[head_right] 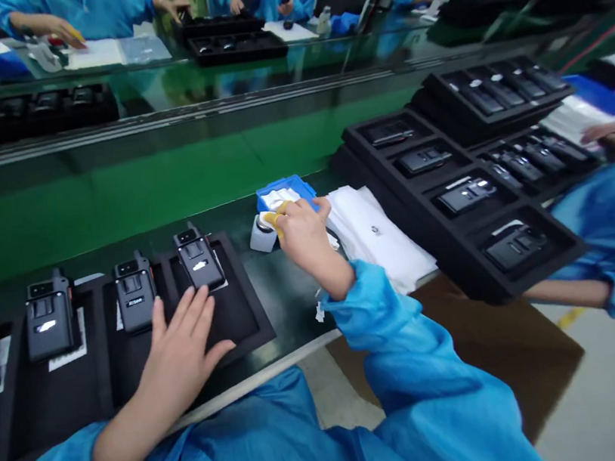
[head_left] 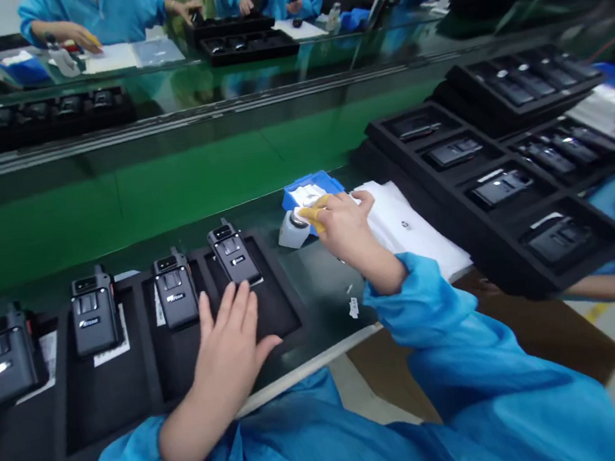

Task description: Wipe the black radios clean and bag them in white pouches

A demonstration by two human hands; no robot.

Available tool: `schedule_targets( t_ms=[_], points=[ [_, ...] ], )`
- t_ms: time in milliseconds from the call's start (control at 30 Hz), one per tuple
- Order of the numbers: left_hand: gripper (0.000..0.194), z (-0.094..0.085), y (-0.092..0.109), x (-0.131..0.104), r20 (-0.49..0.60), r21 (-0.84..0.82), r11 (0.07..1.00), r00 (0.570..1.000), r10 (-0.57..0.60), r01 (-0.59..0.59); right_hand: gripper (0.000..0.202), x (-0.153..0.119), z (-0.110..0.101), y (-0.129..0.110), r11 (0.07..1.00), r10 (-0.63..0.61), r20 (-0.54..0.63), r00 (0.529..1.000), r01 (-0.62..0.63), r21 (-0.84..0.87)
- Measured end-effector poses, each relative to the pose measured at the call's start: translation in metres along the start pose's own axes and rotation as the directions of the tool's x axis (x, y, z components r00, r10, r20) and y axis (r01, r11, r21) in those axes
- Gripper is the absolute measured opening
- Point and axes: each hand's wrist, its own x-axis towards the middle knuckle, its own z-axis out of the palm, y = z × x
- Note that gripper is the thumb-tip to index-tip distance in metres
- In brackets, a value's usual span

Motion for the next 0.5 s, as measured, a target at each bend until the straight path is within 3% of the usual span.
schedule_targets(
  t_ms=[100,233,367,500],
  points=[
    [0.069,0.013,0.009,0.01,0.057,-0.006,1.0,0.998,-0.01,0.011,0.033,-0.002,0.0,0.008,0.998,-0.062,-0.009,0.998,0.062,-0.019],
    [0.089,0.02,0.009,0.011,0.082,0.075,0.997,0.996,-0.029,0.023,0.036,0.001,-0.005,0.006,0.995,-0.1,-0.116,0.988,0.102,0.013],
    [0.084,0.022,0.005,0.007,0.091,0.146,0.989,0.996,-0.005,-0.009,0.039,0.017,-0.006,-0.022,0.968,-0.235,-0.176,0.956,0.247,0.05],
    [0.071,0.021,0.004,0.006,0.03,0.108,0.994,0.999,0.012,-0.015,0.037,0.035,0.004,-0.058,0.901,-0.418,-0.18,0.89,0.432,0.043]
  ],
)
